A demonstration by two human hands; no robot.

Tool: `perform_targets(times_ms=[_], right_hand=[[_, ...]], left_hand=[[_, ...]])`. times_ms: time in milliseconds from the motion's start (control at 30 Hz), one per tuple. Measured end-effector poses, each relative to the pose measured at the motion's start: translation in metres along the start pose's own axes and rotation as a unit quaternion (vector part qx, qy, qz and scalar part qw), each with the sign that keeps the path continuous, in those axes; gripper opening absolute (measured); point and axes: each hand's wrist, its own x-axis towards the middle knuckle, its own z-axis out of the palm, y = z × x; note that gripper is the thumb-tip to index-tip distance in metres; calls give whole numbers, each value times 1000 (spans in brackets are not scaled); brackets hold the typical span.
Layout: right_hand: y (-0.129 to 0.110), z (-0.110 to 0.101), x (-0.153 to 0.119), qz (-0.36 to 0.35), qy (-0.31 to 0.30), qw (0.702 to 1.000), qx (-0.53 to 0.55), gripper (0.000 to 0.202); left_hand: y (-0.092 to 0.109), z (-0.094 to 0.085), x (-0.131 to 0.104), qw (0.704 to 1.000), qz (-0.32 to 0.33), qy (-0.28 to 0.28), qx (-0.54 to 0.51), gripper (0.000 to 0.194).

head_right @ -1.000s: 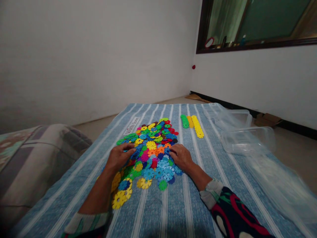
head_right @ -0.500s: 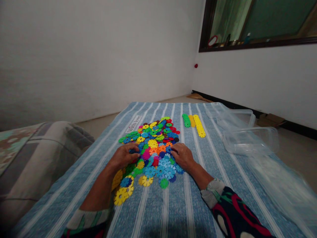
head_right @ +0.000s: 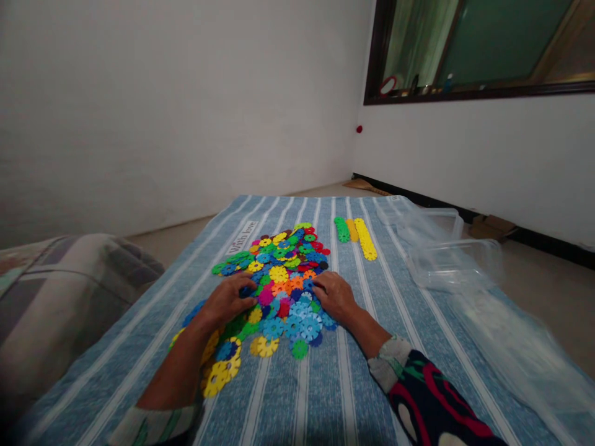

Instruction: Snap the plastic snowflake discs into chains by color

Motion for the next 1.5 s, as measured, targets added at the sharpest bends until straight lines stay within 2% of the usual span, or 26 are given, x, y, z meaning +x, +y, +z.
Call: perform_targets(times_ms=[267, 567, 767, 1233, 1500], right_hand=[[-1, -1, 1, 6, -1, 1000, -3, 12], [-1, 0, 1, 6, -3, 1000, -5, 13], [-2, -1, 1, -1, -4, 1000, -5, 13], [3, 3, -1, -20, 12, 1000, -15, 12], [3, 2, -1, -8, 5, 1000, -10, 13]], left_hand=[[4, 1, 0, 999, 17, 10, 37, 13], [-6, 7, 2, 997, 43, 24, 64, 14], [-5, 7, 1, 995, 52, 20, 78, 13], [-1, 8, 0, 993, 7, 39, 112, 13], [6, 5, -1, 991, 6, 44, 129, 16]])
